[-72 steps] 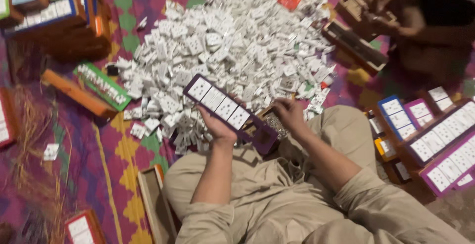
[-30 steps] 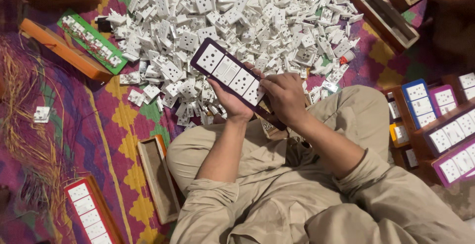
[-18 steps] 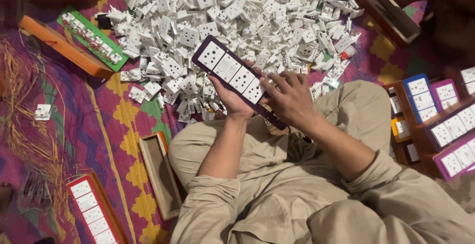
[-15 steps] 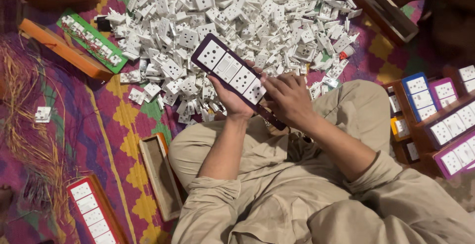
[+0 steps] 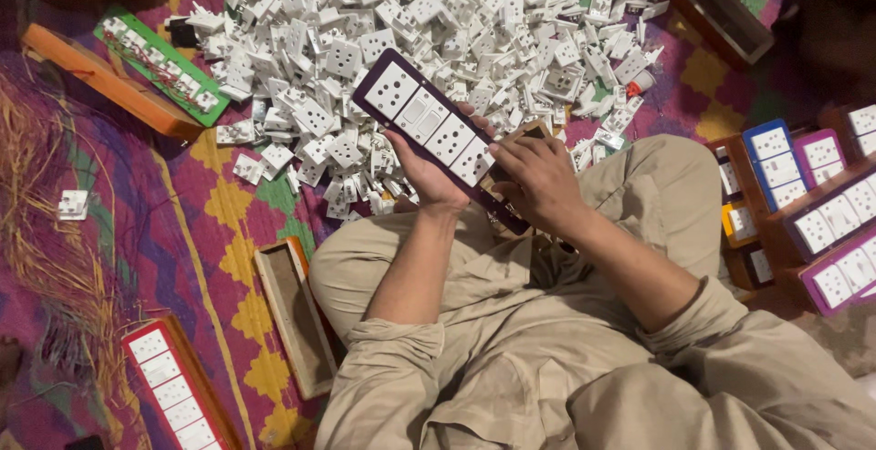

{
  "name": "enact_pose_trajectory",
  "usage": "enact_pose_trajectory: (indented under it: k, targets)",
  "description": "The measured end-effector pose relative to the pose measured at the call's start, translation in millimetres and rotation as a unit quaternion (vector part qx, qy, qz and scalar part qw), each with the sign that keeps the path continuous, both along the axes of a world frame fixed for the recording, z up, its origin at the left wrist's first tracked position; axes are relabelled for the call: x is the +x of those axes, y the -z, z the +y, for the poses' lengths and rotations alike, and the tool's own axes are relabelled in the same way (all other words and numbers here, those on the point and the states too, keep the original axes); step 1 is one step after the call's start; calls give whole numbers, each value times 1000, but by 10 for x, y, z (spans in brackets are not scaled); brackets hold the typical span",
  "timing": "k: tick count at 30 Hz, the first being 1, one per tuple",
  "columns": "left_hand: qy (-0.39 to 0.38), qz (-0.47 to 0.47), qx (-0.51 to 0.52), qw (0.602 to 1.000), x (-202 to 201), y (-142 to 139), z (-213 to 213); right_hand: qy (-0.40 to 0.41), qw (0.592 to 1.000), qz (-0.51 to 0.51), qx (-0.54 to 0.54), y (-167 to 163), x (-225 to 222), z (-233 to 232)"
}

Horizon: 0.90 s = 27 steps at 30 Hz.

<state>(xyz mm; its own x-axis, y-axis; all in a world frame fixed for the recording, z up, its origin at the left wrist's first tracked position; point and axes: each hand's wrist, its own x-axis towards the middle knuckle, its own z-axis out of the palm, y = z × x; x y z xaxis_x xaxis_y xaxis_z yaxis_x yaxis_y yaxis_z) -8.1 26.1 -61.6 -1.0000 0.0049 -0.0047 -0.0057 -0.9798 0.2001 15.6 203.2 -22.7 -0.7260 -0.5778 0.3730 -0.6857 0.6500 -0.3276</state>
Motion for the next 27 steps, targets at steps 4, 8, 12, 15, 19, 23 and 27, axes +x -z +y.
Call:
enact_pose_trajectory:
  k: [4, 8, 12, 15, 19, 23, 27]
  targets:
    - [-30, -22, 26, 999, -4, 24, 0, 26, 996, 52, 66, -67, 23, -65]
    - [-11, -2, 17, 1000, -31, 30, -73, 39, 995, -89, -30, 0, 13, -26]
    - [-6, -19, -25, 999, -79, 14, -142, 53, 873, -427, -228, 178, 23, 147]
    - [37, -60, -63, 996, -101, 39, -95, 84, 798, -490, -340, 257, 125, 185]
    - [76, -166, -302, 936, -47, 166, 77, 107, 948, -165, -249, 182, 281, 66]
    - [186, -148, -214, 948, 122, 299, 221, 175, 949, -199, -172, 48, 385, -14]
    - [132, -102, -187, 968, 147, 246, 153, 97, 893, -315, -306, 73, 286, 81]
